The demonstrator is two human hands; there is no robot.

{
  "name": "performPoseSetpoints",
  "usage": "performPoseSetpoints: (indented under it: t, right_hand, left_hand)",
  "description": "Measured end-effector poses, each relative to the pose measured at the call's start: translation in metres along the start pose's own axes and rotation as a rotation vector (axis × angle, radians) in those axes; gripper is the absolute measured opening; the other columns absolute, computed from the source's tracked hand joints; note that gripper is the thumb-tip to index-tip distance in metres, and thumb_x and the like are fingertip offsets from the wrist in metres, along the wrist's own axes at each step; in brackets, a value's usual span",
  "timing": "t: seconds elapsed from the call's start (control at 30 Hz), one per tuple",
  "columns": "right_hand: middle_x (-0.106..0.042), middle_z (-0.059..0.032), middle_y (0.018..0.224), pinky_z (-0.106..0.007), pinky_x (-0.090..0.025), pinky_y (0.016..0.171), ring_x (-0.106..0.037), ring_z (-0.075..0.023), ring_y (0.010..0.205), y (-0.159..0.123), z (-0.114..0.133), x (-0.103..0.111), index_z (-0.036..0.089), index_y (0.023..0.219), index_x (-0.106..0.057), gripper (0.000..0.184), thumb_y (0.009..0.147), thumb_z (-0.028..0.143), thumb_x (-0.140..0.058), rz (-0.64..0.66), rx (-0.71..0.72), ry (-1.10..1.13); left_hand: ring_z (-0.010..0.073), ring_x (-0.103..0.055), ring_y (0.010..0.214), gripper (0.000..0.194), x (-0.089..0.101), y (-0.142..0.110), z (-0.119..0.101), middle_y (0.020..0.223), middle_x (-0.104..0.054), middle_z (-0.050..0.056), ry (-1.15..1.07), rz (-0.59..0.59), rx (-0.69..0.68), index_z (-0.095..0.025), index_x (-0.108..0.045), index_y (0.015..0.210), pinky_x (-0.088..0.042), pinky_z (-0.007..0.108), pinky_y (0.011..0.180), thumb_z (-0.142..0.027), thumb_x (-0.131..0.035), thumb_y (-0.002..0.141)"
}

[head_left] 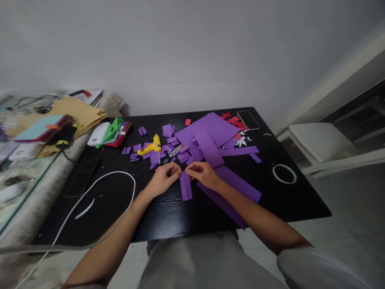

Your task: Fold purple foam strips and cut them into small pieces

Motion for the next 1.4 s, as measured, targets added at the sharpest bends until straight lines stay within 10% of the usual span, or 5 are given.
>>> performPoseSetpoints:
  t: [1.4]
  right_hand:
    - [-0.067, 0.0011, 0.061, -0.026, -0.054, 0.062, -0.064, -0.0120, 0.057, 0.005, 0.006, 0.011, 0.016, 0.075, -0.064, 0.015, 0.070, 0.028, -0.071, 0.045, 0.008, 0.021]
  left_hand:
    - [0.0129, -0.056, 0.066, 0.026, -0.003, 0.000, 0.005, 0.075, -0.063, 0.000, -0.095, 0.089, 0.090, -0.016, -0.065, 0.090, -0.044, 0.024, 0.061, -0.041, -0.062, 0.090]
Point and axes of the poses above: each hand's wrist, its own y-axis towards the middle knuckle, its own x-axis out of the back of the hand, z = x × y, the point moved 8 cm from there along y, towards the middle knuckle
